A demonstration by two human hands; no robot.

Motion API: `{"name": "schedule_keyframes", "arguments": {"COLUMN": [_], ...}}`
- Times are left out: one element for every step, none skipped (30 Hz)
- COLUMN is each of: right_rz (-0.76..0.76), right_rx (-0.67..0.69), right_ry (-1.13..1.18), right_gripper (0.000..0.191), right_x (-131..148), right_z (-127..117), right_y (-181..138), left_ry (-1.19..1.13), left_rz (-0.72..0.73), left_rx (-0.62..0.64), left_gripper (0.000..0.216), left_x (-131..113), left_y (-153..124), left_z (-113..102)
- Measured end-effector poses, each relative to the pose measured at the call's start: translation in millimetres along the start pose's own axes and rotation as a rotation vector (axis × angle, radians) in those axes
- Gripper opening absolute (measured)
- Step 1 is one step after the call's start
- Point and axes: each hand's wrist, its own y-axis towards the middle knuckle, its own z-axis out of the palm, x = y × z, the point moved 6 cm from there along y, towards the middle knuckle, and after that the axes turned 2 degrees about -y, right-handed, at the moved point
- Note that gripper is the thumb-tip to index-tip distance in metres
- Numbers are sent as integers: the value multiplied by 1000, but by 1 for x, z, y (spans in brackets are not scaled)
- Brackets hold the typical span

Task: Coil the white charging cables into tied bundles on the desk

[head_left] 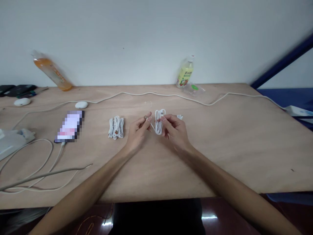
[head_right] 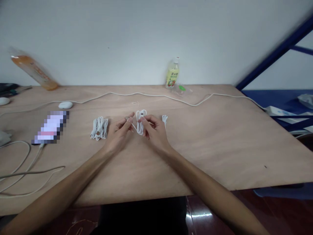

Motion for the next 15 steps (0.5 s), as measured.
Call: {"name": "schedule_keyframes", "arguments": {"right_rz": [-1, -3, -2, 0, 1, 4, 8, 13, 18, 24, 31, 39, 49, 60, 70], "right_rx": [1, -1, -1, 0, 4, 9, 20, 35, 51, 66, 80, 91, 99, 106, 110], "right_ry": [3, 6, 7, 7, 7, 11, 17, 26, 36, 50, 62, 71, 78, 81, 81], "right_gripper": [49, 49, 50, 51, 51, 52, 53, 53, 54, 54, 54, 55, 55, 55, 55], "right_x": [0, 0, 0, 0, 0, -1, -1, -1, -1, -2, -2, -2, -2, -3, -3], "right_z": [0, 0, 0, 0, 0, 1, 2, 3, 5, 6, 7, 8, 8, 8, 8], "right_y": [0, 0, 0, 0, 0, 0, 0, -1, -1, -1, -1, -1, -1, -2, -2], "left_ry": [-16, -36, -60, -84, -106, -120, -126, -128, -127, -125, -126, -128, -133, -138, -143], "left_rz": [-5, -13, -22, -29, -33, -36, -40, -45, -51, -57, -61, -64, -67, -71, -80], "left_rx": [4, -2, -18, -38, -57, -66, -60, -42, -16, 10, 28, 39, 42, 42, 41], "left_gripper": [22, 20, 23, 27, 30, 30, 29, 29, 31, 32, 34, 35, 35, 36, 37], "left_x": [-1, -2, -3, -5, -6, -7, -8, -8, -8, -8, -8, -7, -7, -7, -7], "left_y": [0, 0, 0, 0, 0, 0, 0, 0, -1, -1, -1, -1, -1, -2, -2], "left_z": [1, 2, 2, 2, 1, 1, 1, 2, 4, 5, 6, 7, 7, 7, 8]}}
